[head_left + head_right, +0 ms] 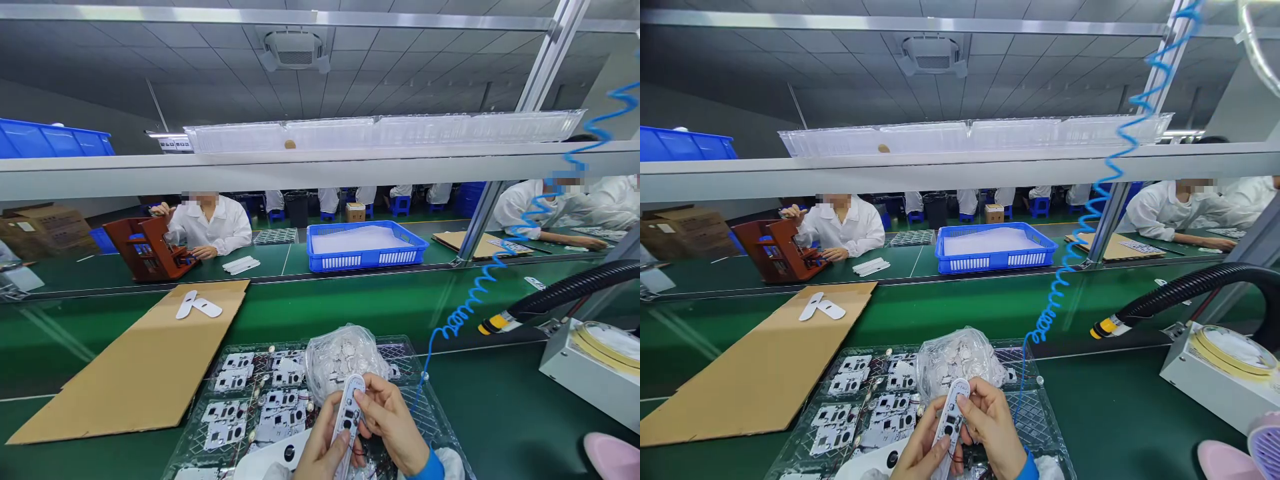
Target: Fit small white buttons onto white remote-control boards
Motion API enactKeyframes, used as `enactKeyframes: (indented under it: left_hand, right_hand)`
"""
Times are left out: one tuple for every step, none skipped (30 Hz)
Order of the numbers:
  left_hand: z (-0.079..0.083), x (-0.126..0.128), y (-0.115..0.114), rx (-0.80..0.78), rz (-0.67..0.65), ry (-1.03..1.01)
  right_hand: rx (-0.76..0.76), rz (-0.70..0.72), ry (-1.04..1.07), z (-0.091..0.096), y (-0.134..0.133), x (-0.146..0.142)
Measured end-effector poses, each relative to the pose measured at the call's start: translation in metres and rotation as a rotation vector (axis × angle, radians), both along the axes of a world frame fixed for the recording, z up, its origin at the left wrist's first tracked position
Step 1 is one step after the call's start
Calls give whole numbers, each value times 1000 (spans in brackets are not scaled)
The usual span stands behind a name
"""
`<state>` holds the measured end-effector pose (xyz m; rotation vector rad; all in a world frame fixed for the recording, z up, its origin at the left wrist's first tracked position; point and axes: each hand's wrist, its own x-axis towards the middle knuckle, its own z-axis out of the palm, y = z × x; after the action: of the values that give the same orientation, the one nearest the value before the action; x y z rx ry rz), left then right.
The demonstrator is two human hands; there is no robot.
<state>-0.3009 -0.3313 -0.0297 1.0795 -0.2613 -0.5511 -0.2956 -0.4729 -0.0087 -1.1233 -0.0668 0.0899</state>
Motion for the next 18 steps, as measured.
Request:
enactKeyframes:
  left_hand:
    - [2,0,0,6,15,10]
    - [4,-1,-1,14,28,22]
    - [7,-1,-1,28,35,30]
    - [10,-1,-1,42,43,27]
    - [12,-2,-2,57,57,14]
    - [14,-2,-2,74,88,-4]
    - [15,-2,-1,92,137,-21]
    - [16,-2,-1,110,205,-27]
    - [17,-2,0,123,283,-14]
    - [18,-2,1,132,356,6]
    - [18,-2,2,138,409,27]
    - [20,-2,4,142,441,40]
    - [21,-1,5,150,454,42]
    - [22,-1,6,161,456,33]
    - [24,0,7,180,452,18]
    - [24,0,7,198,450,9]
    - [24,1,7,202,449,7]
    - [23,2,7,188,448,7]
  right_hand:
    - [-7,0,-3,0,0,0]
    - [-13,0,-5,1,1,0]
    - [-20,2,-6,1,1,0]
    - [-36,5,-8,3,2,-1]
    - [-68,3,-17,4,2,-2]
    - [-118,-8,-34,5,2,-4]
    - [-180,-31,-57,6,3,-5]
    - [-243,-58,-84,7,3,-7]
    - [-303,-75,-112,6,3,-8]
    - [-355,-68,-137,4,4,-9]
    - [-404,-28,-162,1,4,-10]
    - [-454,44,-189,-2,6,-9]
    - [-501,140,-212,-6,7,-9]
    - [-545,234,-226,-9,9,-8]
    - [-582,306,-229,-12,11,-8]
    - [-611,337,-222,-15,13,-7]
    - [-635,331,-216,-16,15,-8]
    - [-651,297,-219,-17,16,-8]
